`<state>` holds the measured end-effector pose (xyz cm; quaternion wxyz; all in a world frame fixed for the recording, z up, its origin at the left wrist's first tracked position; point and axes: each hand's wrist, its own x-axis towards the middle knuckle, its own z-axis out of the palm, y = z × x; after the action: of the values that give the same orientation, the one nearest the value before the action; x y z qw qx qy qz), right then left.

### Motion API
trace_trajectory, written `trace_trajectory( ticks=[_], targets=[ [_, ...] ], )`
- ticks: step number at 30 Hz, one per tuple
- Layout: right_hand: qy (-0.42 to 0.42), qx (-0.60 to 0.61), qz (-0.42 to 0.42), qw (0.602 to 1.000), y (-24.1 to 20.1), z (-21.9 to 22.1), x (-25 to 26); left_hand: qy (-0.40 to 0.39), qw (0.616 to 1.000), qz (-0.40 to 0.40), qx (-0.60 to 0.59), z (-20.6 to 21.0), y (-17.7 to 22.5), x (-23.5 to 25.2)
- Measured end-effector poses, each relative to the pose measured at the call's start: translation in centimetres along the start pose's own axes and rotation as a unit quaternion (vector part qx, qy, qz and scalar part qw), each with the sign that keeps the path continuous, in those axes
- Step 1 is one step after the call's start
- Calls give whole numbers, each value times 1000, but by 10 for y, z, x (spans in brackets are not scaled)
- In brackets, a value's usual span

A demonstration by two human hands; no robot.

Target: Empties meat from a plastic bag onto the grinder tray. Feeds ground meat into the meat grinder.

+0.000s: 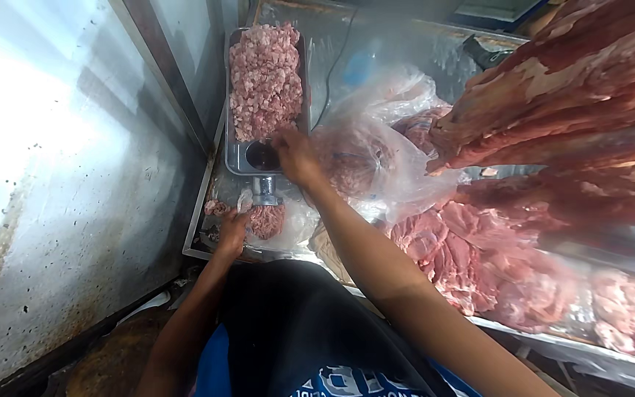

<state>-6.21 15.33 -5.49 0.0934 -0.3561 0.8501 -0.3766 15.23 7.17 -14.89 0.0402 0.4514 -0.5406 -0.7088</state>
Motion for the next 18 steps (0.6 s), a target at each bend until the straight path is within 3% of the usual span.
trace_trajectory(
  ticks=[18],
  targets=[
    [6,2,0,1000,0,2,0,-1,1000,2,9,-2,0,-2]
  ],
)
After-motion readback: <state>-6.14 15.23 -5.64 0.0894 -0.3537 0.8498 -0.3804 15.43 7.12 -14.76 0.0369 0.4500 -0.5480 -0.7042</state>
